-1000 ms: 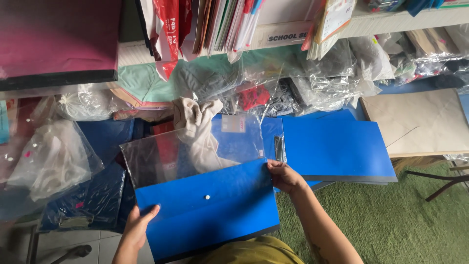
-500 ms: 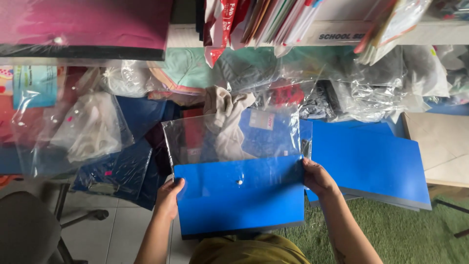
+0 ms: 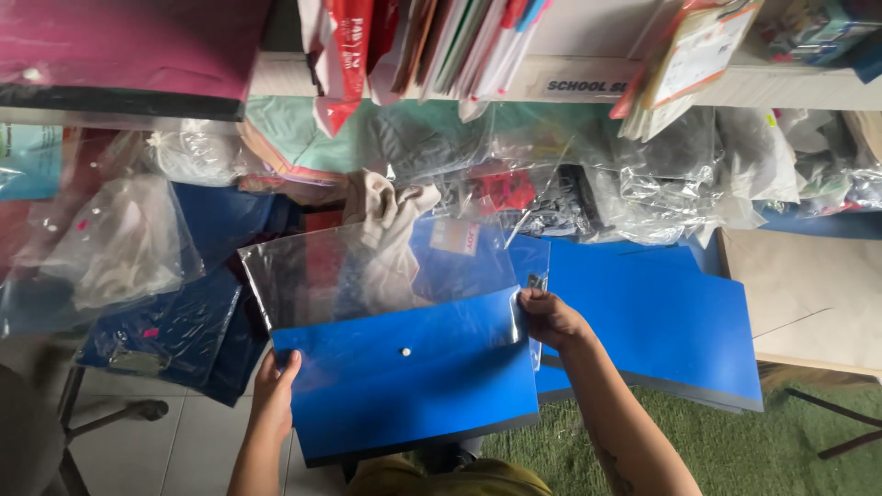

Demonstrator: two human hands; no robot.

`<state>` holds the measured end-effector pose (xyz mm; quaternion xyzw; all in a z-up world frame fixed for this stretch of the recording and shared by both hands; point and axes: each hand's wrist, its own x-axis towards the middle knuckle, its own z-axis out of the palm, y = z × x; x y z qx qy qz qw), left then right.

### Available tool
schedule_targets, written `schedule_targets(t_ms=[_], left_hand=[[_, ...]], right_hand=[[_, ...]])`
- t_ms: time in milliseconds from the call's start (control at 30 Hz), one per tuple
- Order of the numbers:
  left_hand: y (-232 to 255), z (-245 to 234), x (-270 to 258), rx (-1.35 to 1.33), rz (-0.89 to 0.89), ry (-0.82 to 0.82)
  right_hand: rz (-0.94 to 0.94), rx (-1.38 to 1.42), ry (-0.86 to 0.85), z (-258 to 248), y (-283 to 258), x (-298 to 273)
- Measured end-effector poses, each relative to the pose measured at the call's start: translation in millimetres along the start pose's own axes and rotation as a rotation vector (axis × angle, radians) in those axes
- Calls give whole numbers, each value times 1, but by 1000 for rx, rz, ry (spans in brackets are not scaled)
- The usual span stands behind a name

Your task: Cleaning and organizing plastic document folders at a storage shelf.

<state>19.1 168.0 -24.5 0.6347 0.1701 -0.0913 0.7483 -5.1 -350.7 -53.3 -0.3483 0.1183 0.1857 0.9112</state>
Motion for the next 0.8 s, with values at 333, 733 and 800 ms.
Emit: schedule_targets(t_ms=[333,733,800], left_hand=[[-8,28,16,106,-10,106],[-4,45,21,154,-19,4],[-14,41,15,126,-57,29]], right_hand=[[-33,10,-144,-13,-29,13],[-6,10,207,-34,-25,23],[-38,-13,192,-53,-8,27]])
